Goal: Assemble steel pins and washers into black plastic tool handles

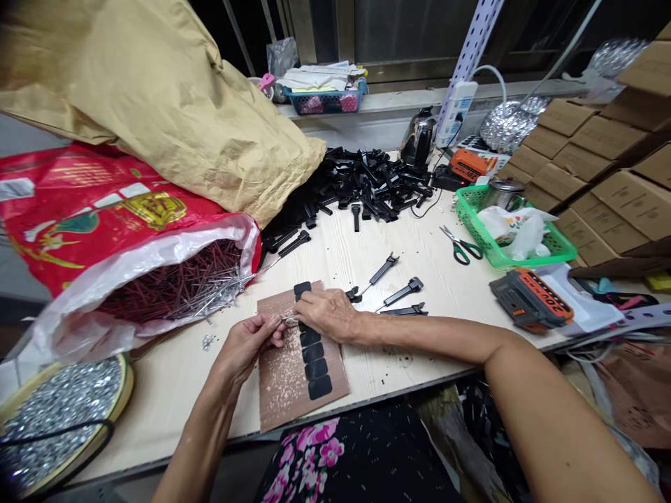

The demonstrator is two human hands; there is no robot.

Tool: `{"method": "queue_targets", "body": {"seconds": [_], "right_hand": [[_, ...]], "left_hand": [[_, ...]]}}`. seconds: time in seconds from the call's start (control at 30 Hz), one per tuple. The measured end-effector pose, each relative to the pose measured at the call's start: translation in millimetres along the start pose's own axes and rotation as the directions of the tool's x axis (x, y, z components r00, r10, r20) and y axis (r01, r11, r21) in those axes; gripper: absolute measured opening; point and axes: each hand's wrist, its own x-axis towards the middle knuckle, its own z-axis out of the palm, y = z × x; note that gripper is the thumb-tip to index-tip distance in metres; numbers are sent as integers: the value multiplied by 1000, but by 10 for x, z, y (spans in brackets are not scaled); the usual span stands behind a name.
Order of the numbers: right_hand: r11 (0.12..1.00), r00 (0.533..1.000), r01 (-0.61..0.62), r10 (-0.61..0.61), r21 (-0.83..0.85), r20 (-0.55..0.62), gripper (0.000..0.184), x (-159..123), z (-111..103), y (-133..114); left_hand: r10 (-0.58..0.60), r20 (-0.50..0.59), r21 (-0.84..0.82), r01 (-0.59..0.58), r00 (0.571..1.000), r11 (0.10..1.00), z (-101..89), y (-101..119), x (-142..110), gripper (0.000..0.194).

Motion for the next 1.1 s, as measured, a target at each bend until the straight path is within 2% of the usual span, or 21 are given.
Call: {"method": "queue_targets", "body": {"seconds": [0.17, 0.3, 0.4, 0.5, 0.57, 0.67, 0.73, 0.8, 0.87, 0.9, 0.93, 0.97, 1.03, 1.07, 1.1], "right_hand": [[1000, 1000, 11, -11, -9, 26, 20, -2, 29, -5], [981, 992, -114, 102, 160, 77, 21, 34, 2, -11], [965, 984, -165, 146, 202, 105, 24, 63, -39, -27], [925, 968, -238, 201, 298, 148, 22, 93, -67, -25], [824, 938, -339, 258, 454, 232, 20, 119, -66, -3], [520, 824, -563, 293, 642, 485, 25, 162, -37, 42], [364, 762, -648, 299, 669, 575, 25, 187, -19, 56], [281, 727, -685, 311, 672, 612, 24, 204, -15, 49], [253, 688, -726, 265, 640, 675, 25, 206, -23, 25], [282, 675, -736, 241, 615, 697, 27, 200, -27, 10], [357, 693, -713, 232, 603, 683, 28, 189, -29, -4], [489, 752, -641, 245, 592, 612, 28, 172, -27, -17], [770, 901, -403, 239, 495, 362, 24, 129, -9, -36], [865, 950, -286, 199, 413, 243, 22, 108, 7, -42], [925, 977, -190, 144, 329, 159, 23, 90, 26, -46]], "left_hand": [[27, -41, 21, -26, 999, 999, 35, -5, -13, 35], [82, -91, 15, -81, 992, 997, 70, -31, -15, 33], [108, -100, 9, -107, 989, 994, 86, -48, -18, 32], [181, -142, 96, -169, 973, 981, 101, -38, -41, 29], [229, -168, 186, -198, 959, 962, 116, -17, -65, 26], [259, -173, 273, -206, 950, 940, 127, 1, -85, 25], [249, -157, 279, -199, 956, 940, 114, -14, -72, 25], [231, -135, 247, -193, 964, 950, 85, -44, -40, 25], [215, -114, 199, -190, 970, 961, 54, -72, -2, 25], [207, -107, 179, -186, 973, 966, 43, -80, 15, 25], [195, -101, 163, -177, 976, 971, 37, -82, 29, 26], [180, -100, 149, -164, 979, 975, 36, -78, 39, 27], [138, -106, 106, -127, 985, 986, 48, -63, 51, 29], [118, -115, 78, -110, 986, 991, 58, -54, 54, 31], [102, -127, 49, -97, 987, 994, 68, -47, 56, 33]]}}
